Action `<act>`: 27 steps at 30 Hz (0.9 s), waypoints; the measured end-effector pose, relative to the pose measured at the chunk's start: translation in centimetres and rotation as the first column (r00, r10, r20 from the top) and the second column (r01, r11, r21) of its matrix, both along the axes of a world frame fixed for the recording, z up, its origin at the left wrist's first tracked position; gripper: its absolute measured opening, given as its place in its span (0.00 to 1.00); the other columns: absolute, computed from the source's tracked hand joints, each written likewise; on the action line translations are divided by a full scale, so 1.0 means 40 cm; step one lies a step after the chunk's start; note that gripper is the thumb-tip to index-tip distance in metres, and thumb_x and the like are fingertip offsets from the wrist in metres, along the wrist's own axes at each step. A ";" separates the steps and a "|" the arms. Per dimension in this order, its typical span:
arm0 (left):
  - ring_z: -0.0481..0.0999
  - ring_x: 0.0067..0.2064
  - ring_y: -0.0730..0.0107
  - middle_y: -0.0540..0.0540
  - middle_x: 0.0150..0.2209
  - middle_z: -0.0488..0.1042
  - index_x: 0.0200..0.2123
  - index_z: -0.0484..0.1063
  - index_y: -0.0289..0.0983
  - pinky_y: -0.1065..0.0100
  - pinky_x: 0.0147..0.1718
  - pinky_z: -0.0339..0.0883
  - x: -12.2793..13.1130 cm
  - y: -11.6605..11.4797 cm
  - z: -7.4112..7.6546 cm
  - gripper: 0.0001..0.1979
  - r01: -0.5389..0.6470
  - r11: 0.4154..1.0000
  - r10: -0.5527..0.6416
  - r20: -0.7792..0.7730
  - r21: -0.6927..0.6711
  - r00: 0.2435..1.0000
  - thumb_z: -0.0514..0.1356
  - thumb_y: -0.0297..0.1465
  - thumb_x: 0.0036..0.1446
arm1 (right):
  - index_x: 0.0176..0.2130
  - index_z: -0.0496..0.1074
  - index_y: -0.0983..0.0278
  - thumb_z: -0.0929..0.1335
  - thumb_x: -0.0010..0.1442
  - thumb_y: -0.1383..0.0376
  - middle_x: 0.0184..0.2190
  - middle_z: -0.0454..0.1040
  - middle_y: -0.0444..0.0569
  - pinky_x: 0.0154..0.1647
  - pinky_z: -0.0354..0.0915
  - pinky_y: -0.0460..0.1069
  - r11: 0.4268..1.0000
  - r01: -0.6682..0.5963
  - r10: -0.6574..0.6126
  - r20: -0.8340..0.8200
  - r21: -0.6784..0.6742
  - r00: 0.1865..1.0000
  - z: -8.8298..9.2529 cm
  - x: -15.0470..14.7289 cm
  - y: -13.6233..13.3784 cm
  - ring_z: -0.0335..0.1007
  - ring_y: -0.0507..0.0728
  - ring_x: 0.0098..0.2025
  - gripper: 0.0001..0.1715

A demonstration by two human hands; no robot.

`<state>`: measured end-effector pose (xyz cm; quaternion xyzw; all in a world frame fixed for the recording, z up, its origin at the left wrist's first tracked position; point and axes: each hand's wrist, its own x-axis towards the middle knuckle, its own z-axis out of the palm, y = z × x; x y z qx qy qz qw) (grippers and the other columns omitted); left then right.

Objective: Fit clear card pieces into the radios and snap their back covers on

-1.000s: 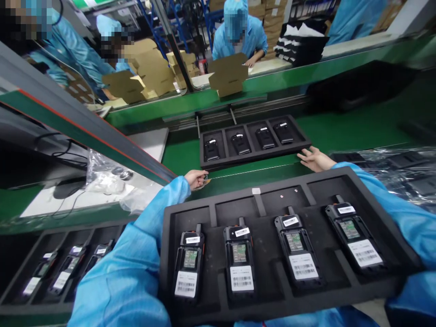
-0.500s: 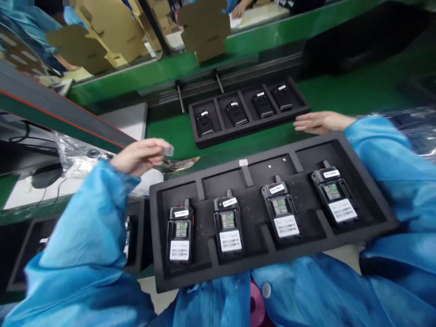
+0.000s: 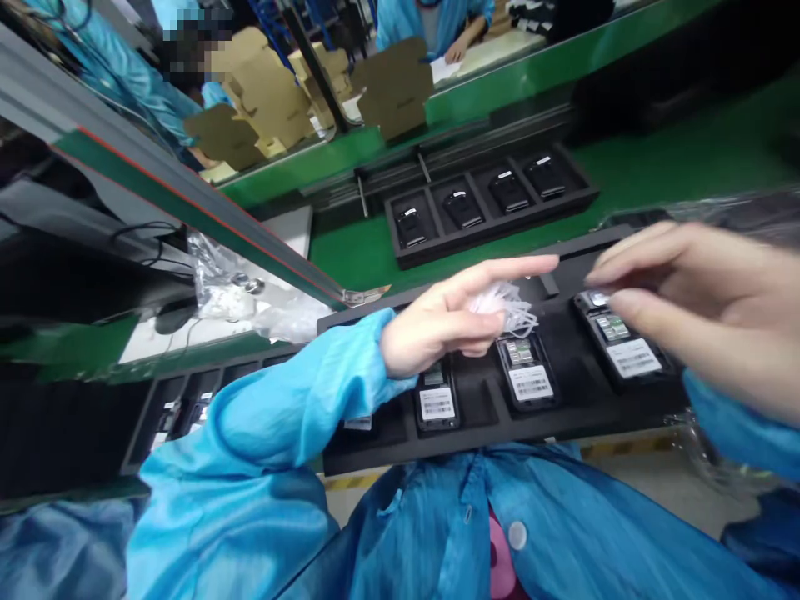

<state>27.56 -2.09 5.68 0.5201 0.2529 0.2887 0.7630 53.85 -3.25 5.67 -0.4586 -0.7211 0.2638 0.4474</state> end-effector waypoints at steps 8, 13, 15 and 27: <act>0.51 0.24 0.78 0.55 0.24 0.56 0.63 0.71 0.45 0.67 0.27 0.44 0.092 -0.010 -0.035 0.26 0.056 0.994 -0.047 0.098 -0.093 0.994 0.64 0.32 0.62 | 0.38 0.72 0.58 0.73 0.61 0.64 0.33 0.75 0.43 0.34 0.68 0.50 0.993 -0.054 0.052 0.022 0.106 0.998 -0.081 -0.022 -0.043 0.70 0.52 0.32 0.06; 0.52 0.24 0.77 0.55 0.23 0.56 0.62 0.71 0.48 0.66 0.26 0.46 0.112 -0.012 -0.054 0.28 0.026 0.995 -0.020 0.057 -0.100 0.998 0.68 0.38 0.59 | 0.38 0.73 0.57 0.72 0.63 0.69 0.35 0.77 0.43 0.37 0.71 0.53 0.964 0.008 -0.023 0.054 0.265 0.998 -0.089 -0.031 -0.053 0.75 0.55 0.36 0.06; 0.52 0.24 0.77 0.55 0.23 0.56 0.62 0.71 0.48 0.66 0.26 0.49 0.119 -0.014 -0.064 0.29 0.003 0.994 0.003 0.056 -0.109 0.998 0.69 0.41 0.58 | 0.40 0.73 0.56 0.72 0.63 0.71 0.37 0.79 0.43 0.39 0.71 0.53 0.937 0.032 -0.074 0.108 0.349 0.991 -0.091 -0.029 -0.056 0.77 0.55 0.37 0.09; 0.69 0.21 0.83 0.51 0.31 0.78 0.55 0.76 0.40 0.78 0.21 0.59 0.145 -0.011 -0.115 0.20 -0.163 0.965 0.173 0.032 -0.205 0.984 0.67 0.40 0.63 | 0.40 0.73 0.61 0.75 0.56 0.73 0.35 0.82 0.48 0.38 0.68 0.57 0.711 -0.036 -0.284 0.333 0.702 0.899 -0.117 0.025 -0.036 0.79 0.62 0.37 0.13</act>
